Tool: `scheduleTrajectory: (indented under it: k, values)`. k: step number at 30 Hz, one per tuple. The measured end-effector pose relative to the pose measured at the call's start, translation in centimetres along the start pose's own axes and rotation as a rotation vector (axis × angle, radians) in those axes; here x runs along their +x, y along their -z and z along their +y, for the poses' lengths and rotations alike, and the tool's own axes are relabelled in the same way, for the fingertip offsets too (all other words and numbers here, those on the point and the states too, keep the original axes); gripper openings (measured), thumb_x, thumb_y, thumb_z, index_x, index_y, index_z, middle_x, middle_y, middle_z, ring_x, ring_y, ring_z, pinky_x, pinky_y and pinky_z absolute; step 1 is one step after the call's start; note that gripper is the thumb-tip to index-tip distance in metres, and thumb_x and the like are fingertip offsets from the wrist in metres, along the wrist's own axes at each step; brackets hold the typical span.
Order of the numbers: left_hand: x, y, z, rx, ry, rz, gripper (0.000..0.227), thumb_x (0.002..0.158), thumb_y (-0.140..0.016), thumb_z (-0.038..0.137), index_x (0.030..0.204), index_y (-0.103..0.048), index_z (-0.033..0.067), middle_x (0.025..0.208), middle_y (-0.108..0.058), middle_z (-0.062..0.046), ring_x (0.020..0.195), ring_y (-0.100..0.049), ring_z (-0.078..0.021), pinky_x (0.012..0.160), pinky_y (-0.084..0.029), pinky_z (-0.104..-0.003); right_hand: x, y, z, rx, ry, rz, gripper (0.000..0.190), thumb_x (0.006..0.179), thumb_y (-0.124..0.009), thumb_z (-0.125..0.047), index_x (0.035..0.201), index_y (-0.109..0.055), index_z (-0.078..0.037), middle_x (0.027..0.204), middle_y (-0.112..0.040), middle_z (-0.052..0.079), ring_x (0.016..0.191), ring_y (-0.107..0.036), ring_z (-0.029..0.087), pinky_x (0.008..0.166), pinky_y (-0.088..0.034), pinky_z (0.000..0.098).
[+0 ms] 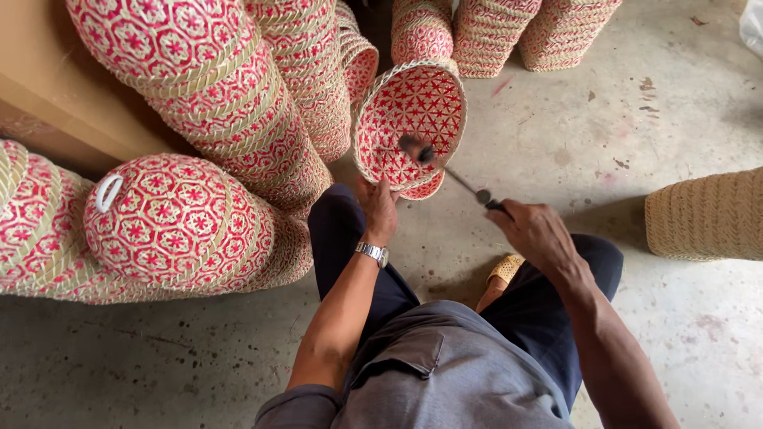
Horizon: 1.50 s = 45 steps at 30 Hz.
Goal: The person uses a blowtorch to apply heat to the surface of woven baskets. They pick up each basket, rotate it while applying the flame, and then place it back in a stack.
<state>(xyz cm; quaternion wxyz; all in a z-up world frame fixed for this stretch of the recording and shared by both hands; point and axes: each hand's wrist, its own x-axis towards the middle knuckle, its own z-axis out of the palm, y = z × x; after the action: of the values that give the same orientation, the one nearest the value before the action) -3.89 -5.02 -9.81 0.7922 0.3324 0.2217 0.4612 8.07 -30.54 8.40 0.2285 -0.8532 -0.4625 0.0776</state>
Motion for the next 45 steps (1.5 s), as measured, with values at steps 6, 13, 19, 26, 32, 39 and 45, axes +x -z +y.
scheduleTrajectory:
  k: [6, 13, 19, 26, 32, 39, 45]
  values:
    - [1.7, -0.3, 1.6, -0.194, 0.036, 0.087, 0.062, 0.084, -0.049, -0.006, 0.142, -0.041, 0.0139, 0.133, -0.058, -0.010, 0.116, -0.065, -0.0280, 0.094, -0.062, -0.052, -3.4, 2.1, 0.4, 0.034, 0.028, 0.130, 0.029, 0.096, -0.068, -0.031, 0.095, -0.071, -0.003, 0.071, -0.064, 0.021, 0.062, -0.065, 0.036, 0.058, -0.049, 0.0455]
    - [3.2, -0.4, 0.9, -0.253, 0.086, 0.159, 0.067, 0.086, -0.054, -0.008, 0.147, -0.042, 0.0168, 0.134, -0.058, -0.012, 0.110, -0.064, -0.0280, 0.087, -0.060, -0.044, -5.0, 2.3, 1.2, 0.098, 0.015, 0.059, 0.026, 0.094, -0.067, -0.029, 0.097, -0.073, -0.003, 0.069, -0.064, 0.021, 0.059, -0.064, 0.035, 0.055, -0.048, 0.0443]
    - [1.7, -1.2, 1.5, -0.188, 0.086, 0.100, 0.066, 0.084, -0.054, -0.006, 0.144, -0.041, 0.0181, 0.137, -0.057, -0.011, 0.112, -0.067, -0.0271, 0.084, -0.065, -0.044, -4.4, 2.9, 2.4, 0.127, -0.090, 0.021, 0.030, 0.093, -0.066, -0.034, 0.097, -0.075, -0.005, 0.058, -0.059, 0.017, 0.044, -0.055, 0.026, 0.047, -0.043, 0.0426]
    - [1.2, -0.9, 2.1, -0.014, 0.138, 0.122, 0.049, 0.093, -0.058, 0.004, 0.136, -0.036, 0.0126, 0.136, -0.056, -0.012, 0.113, -0.067, -0.0279, 0.082, -0.068, -0.047, -3.7, 4.0, 4.8, 0.107, -0.075, 0.034, 0.033, 0.096, -0.066, -0.035, 0.088, -0.072, -0.004, 0.054, -0.050, 0.016, 0.043, -0.049, 0.025, 0.047, -0.040, 0.0418]
    - [0.3, -1.1, 2.5, 0.133, 0.161, -0.025, 0.051, 0.094, -0.057, 0.008, 0.142, -0.040, 0.0134, 0.133, -0.061, -0.012, 0.109, -0.070, -0.0261, 0.079, -0.067, -0.043, -1.5, 4.1, 5.1, 0.074, -0.092, 0.123, 0.037, 0.098, -0.067, -0.037, 0.086, -0.071, -0.002, 0.056, -0.054, 0.018, 0.046, -0.051, 0.029, 0.050, -0.040, 0.0452]
    - [-0.6, -2.4, -1.7, 0.156, 0.256, -0.134, 0.049, 0.094, -0.060, 0.008, 0.141, -0.043, 0.0068, 0.128, -0.060, -0.014, 0.102, -0.070, -0.0275, 0.075, -0.066, -0.047, 1.1, 0.8, 3.9, 0.064, 0.031, 0.092, 0.034, 0.097, -0.068, -0.038, 0.092, -0.074, -0.004, 0.066, -0.064, 0.020, 0.055, -0.062, 0.036, 0.054, -0.047, 0.0469]
    - [3.5, -1.4, 0.7, 0.267, 0.214, -0.031, 0.046, 0.095, -0.058, 0.013, 0.135, -0.038, 0.0033, 0.126, -0.058, -0.014, 0.105, -0.070, -0.0255, 0.078, -0.069, -0.043, -5.7, 3.0, 6.2, 0.123, -0.184, 0.100, 0.037, 0.103, -0.060, -0.038, 0.087, -0.071, -0.007, 0.059, -0.061, 0.008, 0.048, -0.055, 0.024, 0.048, -0.044, 0.0413]
